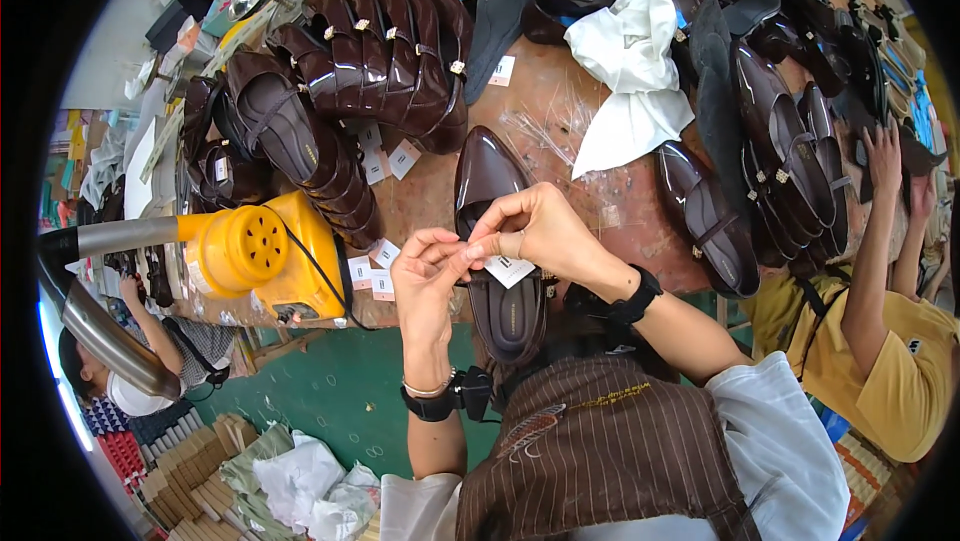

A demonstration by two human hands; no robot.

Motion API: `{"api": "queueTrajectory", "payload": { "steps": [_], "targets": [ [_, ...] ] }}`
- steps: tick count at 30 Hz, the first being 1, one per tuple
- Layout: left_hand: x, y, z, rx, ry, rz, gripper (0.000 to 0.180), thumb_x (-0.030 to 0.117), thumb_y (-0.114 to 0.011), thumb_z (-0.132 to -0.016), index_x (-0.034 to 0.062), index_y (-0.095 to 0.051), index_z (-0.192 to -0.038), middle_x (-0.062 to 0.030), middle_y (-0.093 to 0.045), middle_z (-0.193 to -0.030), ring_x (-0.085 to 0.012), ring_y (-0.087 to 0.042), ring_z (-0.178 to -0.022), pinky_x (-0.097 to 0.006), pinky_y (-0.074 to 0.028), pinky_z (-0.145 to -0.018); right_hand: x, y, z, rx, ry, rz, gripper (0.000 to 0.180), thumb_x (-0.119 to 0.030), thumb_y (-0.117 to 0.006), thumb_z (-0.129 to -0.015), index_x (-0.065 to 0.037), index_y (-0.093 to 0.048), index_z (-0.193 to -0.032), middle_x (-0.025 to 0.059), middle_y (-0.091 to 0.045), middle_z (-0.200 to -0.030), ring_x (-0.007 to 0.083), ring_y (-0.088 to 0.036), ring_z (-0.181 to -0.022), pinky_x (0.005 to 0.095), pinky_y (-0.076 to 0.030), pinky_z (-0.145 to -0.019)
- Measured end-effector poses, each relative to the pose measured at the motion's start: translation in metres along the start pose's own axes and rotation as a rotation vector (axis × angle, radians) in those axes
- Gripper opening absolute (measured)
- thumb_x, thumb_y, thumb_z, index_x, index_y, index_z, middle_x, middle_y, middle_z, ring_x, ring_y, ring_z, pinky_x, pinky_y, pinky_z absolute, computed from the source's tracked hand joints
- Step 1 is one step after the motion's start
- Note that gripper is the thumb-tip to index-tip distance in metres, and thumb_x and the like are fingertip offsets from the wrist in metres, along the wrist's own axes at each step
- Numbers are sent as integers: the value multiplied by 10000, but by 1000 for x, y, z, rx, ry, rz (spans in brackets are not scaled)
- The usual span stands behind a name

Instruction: Polishing finished shoes and applying tags in a factory setting.

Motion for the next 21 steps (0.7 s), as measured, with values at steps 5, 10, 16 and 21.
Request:
{"api": "queueTrajectory", "payload": {
  "steps": [5, 10, 16, 21],
  "targets": [
    [5, -10, 6, 63, 23, -19, 374, -24, -730, -817, 9, -579, -1157, -63, -696, -829, -134, -633, -743, -214, -474, -659, -18, 8, 1, -1, 150, 172, 87, -57, -758, -810, 8, -732, -862, 34, -703, -833, 89, -638, -734, 216, -495, -626],
    [48, -5, 39, 316, -324, -1140, 464, 143, -810, -758, 24, -582, -1145, -37, -604, -631, -218, -588, -599, -358, -490, -625, -73, 121, -20, 521, 144, 714, 121, -136, -725, -815, -21, -745, -845, 127, -708, -807, 204, -669, -674, 331, -513, -607],
    [19, -10, 29, 43, -49, -871, 126, 22, -653, -867, 32, -567, -959, -30, -520, -559, -71, -491, -512, -251, -383, -500, -47, 159, -80, 724, -53, 1330, 187, -195, -728, -768, -15, -733, -820, 222, -706, -845, 372, -702, -807, 432, -558, -706],
    [133, 29, 18, 191, -346, -607, 222, -11, -646, -846, 50, -582, -1050, 17, -569, -961, -61, -515, -827, -210, -425, -723, -21, 161, -98, 827, -177, 1443, 151, -144, -666, -782, -9, -715, -831, 216, -709, -853, 363, -709, -841, 435, -566, -734]
  ]
}}
Point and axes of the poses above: each hand's wrist, its own z-axis away from the middle knuckle, its own y-axis out of the back of the hand, x = y × z, the point moved 8 cm from there along -z, towards the middle knuckle
